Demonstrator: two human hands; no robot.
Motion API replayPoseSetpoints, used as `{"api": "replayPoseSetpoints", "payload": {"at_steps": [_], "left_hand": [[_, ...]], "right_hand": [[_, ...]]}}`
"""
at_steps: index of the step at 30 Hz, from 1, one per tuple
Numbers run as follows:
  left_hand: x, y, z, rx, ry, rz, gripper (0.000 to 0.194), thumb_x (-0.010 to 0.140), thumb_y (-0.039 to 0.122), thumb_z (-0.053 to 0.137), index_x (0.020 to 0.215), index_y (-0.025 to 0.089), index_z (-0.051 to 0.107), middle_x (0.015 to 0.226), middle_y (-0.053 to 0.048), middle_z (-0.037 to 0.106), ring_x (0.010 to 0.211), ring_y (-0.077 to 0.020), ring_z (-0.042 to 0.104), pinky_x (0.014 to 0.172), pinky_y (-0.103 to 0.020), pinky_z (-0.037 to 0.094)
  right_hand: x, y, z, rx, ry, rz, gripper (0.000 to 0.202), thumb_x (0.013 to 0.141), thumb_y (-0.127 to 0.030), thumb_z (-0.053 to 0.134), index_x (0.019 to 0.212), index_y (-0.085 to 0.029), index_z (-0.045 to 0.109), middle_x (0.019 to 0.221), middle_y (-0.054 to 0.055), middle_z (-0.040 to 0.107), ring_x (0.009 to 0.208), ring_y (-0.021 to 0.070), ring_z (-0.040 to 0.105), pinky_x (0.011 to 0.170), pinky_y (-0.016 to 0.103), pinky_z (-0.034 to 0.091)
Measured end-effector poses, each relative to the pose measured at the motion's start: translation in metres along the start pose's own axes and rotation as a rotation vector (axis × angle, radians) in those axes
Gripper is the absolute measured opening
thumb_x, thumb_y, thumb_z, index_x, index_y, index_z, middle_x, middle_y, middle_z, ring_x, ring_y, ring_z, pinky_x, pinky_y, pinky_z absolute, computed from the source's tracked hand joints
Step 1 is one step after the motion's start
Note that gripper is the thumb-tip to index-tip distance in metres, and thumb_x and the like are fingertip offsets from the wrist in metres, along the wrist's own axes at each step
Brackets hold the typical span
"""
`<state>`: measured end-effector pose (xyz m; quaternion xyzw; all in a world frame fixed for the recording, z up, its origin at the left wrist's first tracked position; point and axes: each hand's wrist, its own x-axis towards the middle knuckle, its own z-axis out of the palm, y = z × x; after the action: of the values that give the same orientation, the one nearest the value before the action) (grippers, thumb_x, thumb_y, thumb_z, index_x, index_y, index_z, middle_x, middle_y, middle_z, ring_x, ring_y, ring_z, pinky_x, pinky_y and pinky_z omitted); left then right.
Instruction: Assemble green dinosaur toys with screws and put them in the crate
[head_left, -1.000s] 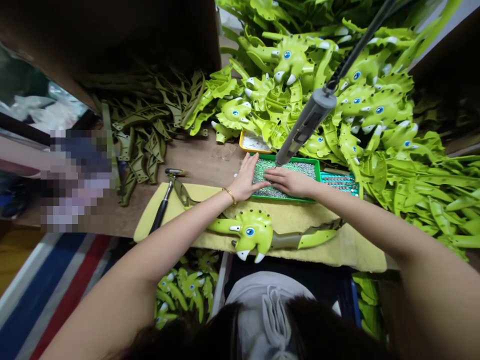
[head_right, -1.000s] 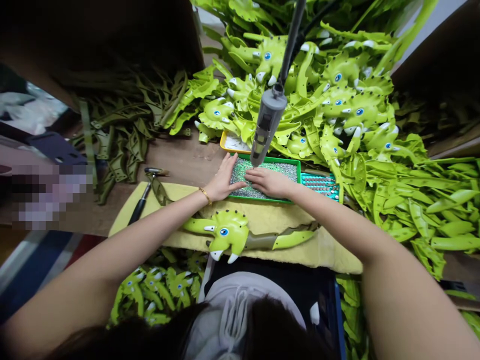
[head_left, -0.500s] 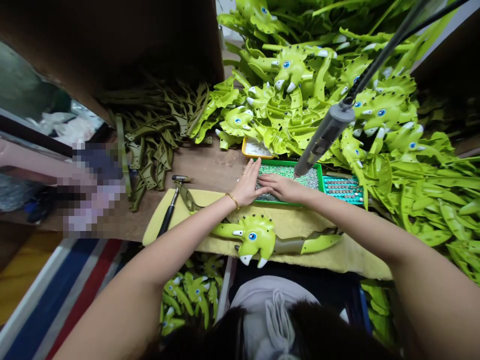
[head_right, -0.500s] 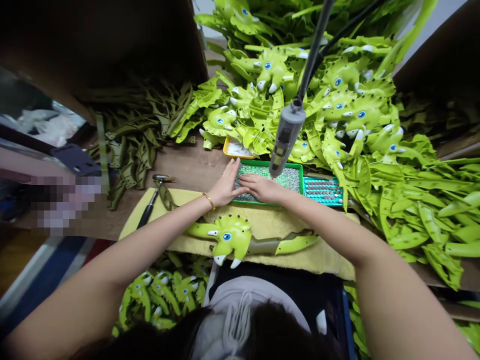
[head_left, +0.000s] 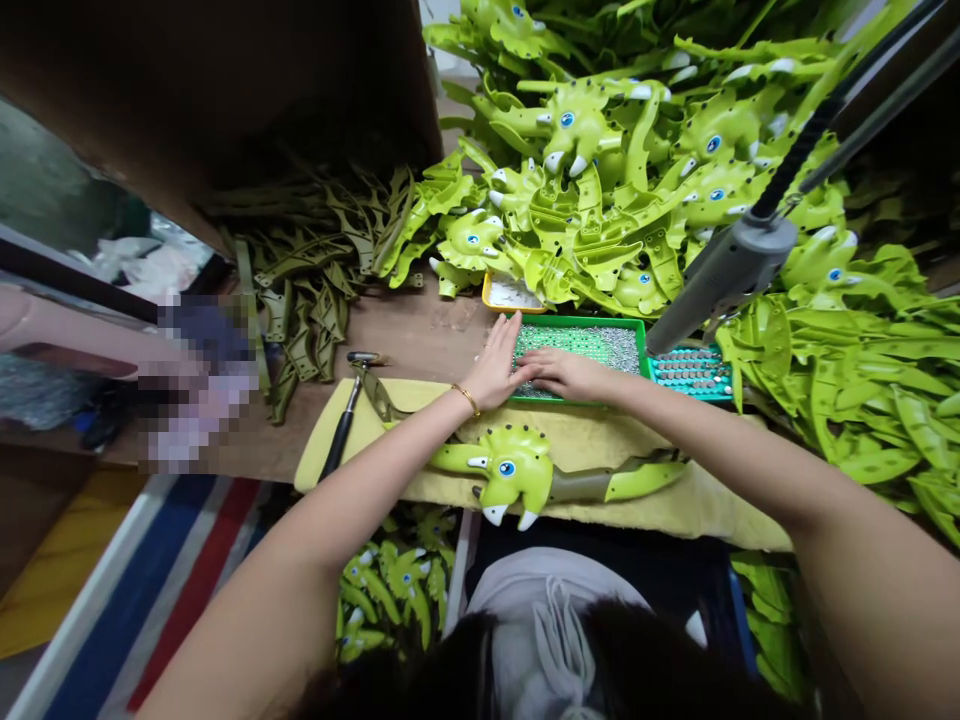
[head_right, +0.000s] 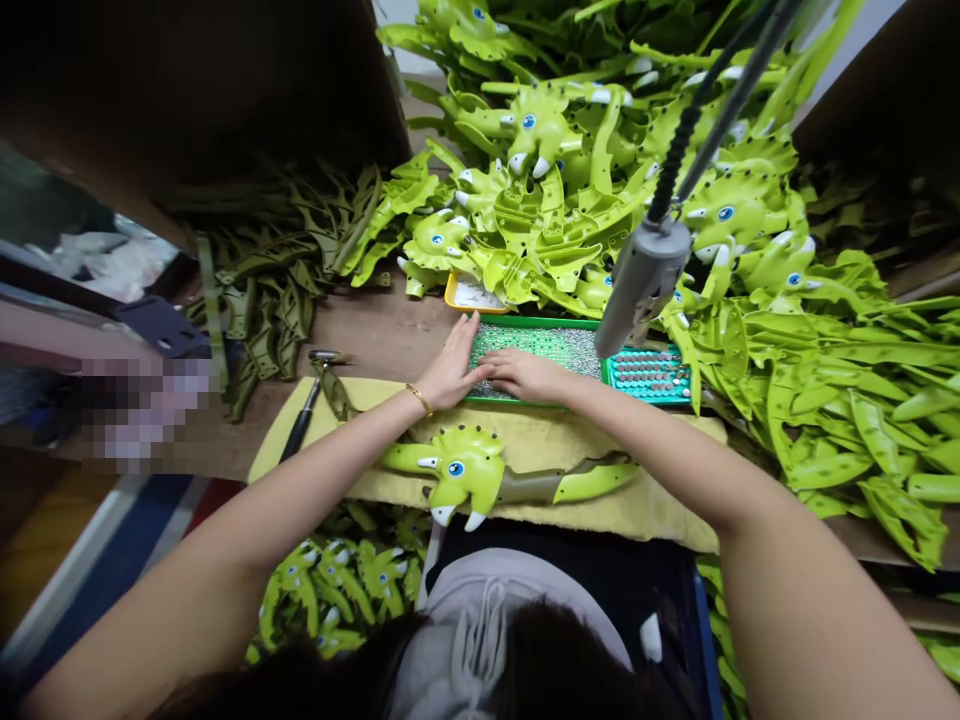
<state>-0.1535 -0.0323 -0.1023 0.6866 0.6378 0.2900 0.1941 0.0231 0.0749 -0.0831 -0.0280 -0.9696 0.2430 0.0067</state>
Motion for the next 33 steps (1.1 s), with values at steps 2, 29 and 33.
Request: {"api": "replayPoseSetpoints", "payload": {"at_steps": [2, 29, 33], "left_hand": [[0.000, -0.001, 0.002, -0.016, 0.023, 0.006, 0.095, 0.085, 0.076, 0.037, 0.155, 0.019, 0.006, 0.162, -0.019, 0.016, 0.151, -0.0349, 0.007, 0.121, -0.058, 0.016], [0.002, -0.018, 0.009, -0.089, 0.058, 0.101, 0.093, 0.084, 0.079, 0.031, 0.154, 0.021, 0.009, 0.158, -0.019, 0.027, 0.151, -0.0353, 0.008, 0.120, -0.059, 0.013], [0.003, -0.017, 0.008, -0.081, 0.067, 0.110, 0.099, 0.080, 0.083, 0.032, 0.153, 0.019, 0.015, 0.160, -0.019, 0.021, 0.150, -0.0358, 0.013, 0.121, -0.055, 0.016]], "right_hand": [[-0.035, 0.009, -0.007, -0.026, 0.021, 0.098, 0.043, 0.098, -0.036, 0.036, 0.133, -0.026, 0.057, 0.144, 0.004, 0.055, 0.140, 0.0214, 0.044, 0.119, 0.049, 0.035], [-0.023, -0.052, -0.007, -0.020, 0.091, 0.702, 0.045, 0.091, -0.041, 0.050, 0.129, -0.018, 0.061, 0.114, 0.015, 0.058, 0.106, 0.0277, 0.057, 0.095, 0.043, 0.048], [0.018, -0.055, 0.006, 0.097, 0.066, 0.489, 0.030, 0.087, -0.024, 0.054, 0.110, -0.013, 0.069, 0.110, 0.012, 0.063, 0.100, 0.0212, 0.058, 0.095, 0.034, 0.046]]}}
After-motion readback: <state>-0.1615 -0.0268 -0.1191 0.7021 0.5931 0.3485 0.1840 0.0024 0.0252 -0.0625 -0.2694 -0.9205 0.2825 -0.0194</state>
